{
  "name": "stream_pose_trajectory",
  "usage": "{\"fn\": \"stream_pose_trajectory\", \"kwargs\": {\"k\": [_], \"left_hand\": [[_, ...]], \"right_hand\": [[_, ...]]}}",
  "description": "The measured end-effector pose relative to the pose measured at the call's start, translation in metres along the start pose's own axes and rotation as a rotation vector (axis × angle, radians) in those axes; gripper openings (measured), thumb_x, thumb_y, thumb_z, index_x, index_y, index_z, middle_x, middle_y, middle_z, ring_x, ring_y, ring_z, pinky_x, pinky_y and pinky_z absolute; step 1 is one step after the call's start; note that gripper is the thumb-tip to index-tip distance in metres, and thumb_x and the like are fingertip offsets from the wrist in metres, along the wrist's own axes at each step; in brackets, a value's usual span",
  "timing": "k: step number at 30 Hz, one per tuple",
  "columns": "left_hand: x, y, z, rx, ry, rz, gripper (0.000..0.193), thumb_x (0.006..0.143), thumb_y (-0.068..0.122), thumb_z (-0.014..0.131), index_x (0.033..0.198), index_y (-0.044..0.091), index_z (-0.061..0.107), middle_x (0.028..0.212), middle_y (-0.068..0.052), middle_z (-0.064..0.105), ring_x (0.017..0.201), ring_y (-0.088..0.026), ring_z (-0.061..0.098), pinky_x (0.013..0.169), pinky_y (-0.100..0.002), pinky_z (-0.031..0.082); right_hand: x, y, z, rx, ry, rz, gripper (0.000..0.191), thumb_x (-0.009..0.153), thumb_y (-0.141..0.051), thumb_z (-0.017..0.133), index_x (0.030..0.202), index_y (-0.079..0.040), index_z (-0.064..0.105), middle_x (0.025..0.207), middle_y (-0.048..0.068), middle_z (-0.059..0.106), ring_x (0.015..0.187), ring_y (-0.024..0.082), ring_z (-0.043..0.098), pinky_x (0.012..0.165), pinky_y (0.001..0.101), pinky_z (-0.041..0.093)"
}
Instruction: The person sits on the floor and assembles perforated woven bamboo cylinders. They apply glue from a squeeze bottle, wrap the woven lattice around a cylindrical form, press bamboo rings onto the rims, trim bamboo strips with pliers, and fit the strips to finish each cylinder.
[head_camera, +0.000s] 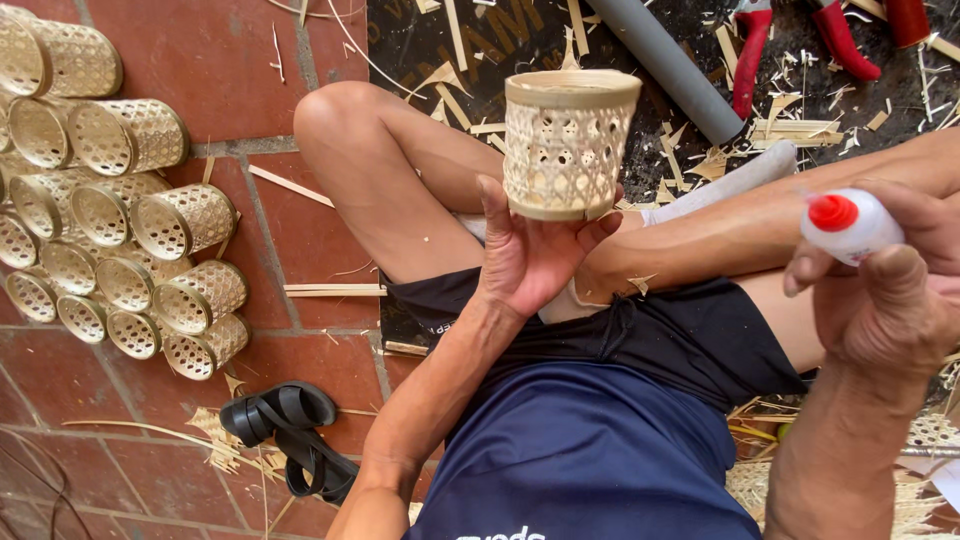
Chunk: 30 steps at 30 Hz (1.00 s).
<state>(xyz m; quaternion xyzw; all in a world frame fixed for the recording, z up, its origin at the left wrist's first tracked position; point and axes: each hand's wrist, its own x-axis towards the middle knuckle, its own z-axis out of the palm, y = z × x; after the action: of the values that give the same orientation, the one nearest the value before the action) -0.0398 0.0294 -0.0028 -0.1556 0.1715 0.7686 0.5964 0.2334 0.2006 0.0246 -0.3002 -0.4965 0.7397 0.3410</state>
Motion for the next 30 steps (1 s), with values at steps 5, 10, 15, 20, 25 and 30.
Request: {"fn": "stream_pose_trajectory", "kwargs": {"k": [5, 10, 15, 20, 25, 30], "left_hand": [[-0.001, -0.001, 0.008, -0.059, 0.001, 0.026, 0.108, 0.083, 0.076, 0.070, 0.160, 0.007, 0.040, 0.151, -0.019, 0.053, 0.138, -0.040, 0.053, 0.118, -0.053, 0.045], [-0.004, -0.004, 0.011, -0.071, -0.010, 0.020, 0.104, 0.083, 0.073, 0.070, 0.159, 0.008, 0.040, 0.150, -0.017, 0.054, 0.138, -0.038, 0.054, 0.119, -0.053, 0.044], [-0.001, 0.000, 0.003, -0.030, -0.032, -0.015, 0.109, 0.080, 0.070, 0.076, 0.162, 0.011, 0.036, 0.156, -0.011, 0.049, 0.143, -0.029, 0.048, 0.121, -0.053, 0.039], [0.000, 0.010, -0.009, -0.021, -0.175, -0.039, 0.118, 0.074, 0.070, 0.082, 0.162, 0.006, 0.035, 0.160, -0.011, 0.047, 0.149, -0.027, 0.043, 0.128, -0.048, 0.035], [-0.008, 0.024, -0.011, -0.058, -0.358, -0.048, 0.107, 0.077, 0.059, 0.088, 0.157, 0.010, 0.036, 0.154, -0.017, 0.048, 0.142, -0.030, 0.049, 0.122, -0.047, 0.040], [-0.016, 0.029, -0.001, -0.146, -0.474, -0.122, 0.110, 0.074, 0.059, 0.088, 0.160, 0.016, 0.034, 0.149, -0.032, 0.047, 0.137, -0.042, 0.054, 0.112, -0.055, 0.047]], "right_hand": [[0.016, 0.001, 0.031, 0.062, 0.024, 0.022, 0.052, 0.111, -0.036, 0.071, 0.124, 0.012, 0.057, 0.108, 0.028, 0.068, 0.074, 0.024, 0.067, 0.063, 0.0360, 0.056], [0.023, 0.008, 0.040, 0.220, -0.016, 0.061, 0.053, 0.112, -0.037, 0.073, 0.121, 0.012, 0.058, 0.108, 0.027, 0.068, 0.073, 0.022, 0.067, 0.059, 0.0345, 0.056], [0.022, 0.017, 0.037, 0.350, -0.040, 0.106, 0.051, 0.113, -0.037, 0.073, 0.122, 0.011, 0.059, 0.108, 0.025, 0.066, 0.073, 0.021, 0.066, 0.059, 0.0322, 0.055], [0.024, 0.031, 0.029, 0.599, -0.072, 0.153, 0.043, 0.111, -0.038, 0.071, 0.120, 0.003, 0.062, 0.110, 0.022, 0.065, 0.077, 0.019, 0.064, 0.066, 0.0318, 0.055], [0.027, 0.050, 0.027, 0.649, -0.083, 0.192, 0.045, 0.109, -0.037, 0.072, 0.125, 0.004, 0.060, 0.110, 0.020, 0.064, 0.076, 0.018, 0.061, 0.068, 0.0308, 0.052], [0.029, 0.058, 0.016, 0.658, -0.125, 0.216, 0.053, 0.104, -0.043, 0.072, 0.127, 0.003, 0.060, 0.111, 0.016, 0.065, 0.074, 0.014, 0.059, 0.066, 0.0276, 0.049]]}}
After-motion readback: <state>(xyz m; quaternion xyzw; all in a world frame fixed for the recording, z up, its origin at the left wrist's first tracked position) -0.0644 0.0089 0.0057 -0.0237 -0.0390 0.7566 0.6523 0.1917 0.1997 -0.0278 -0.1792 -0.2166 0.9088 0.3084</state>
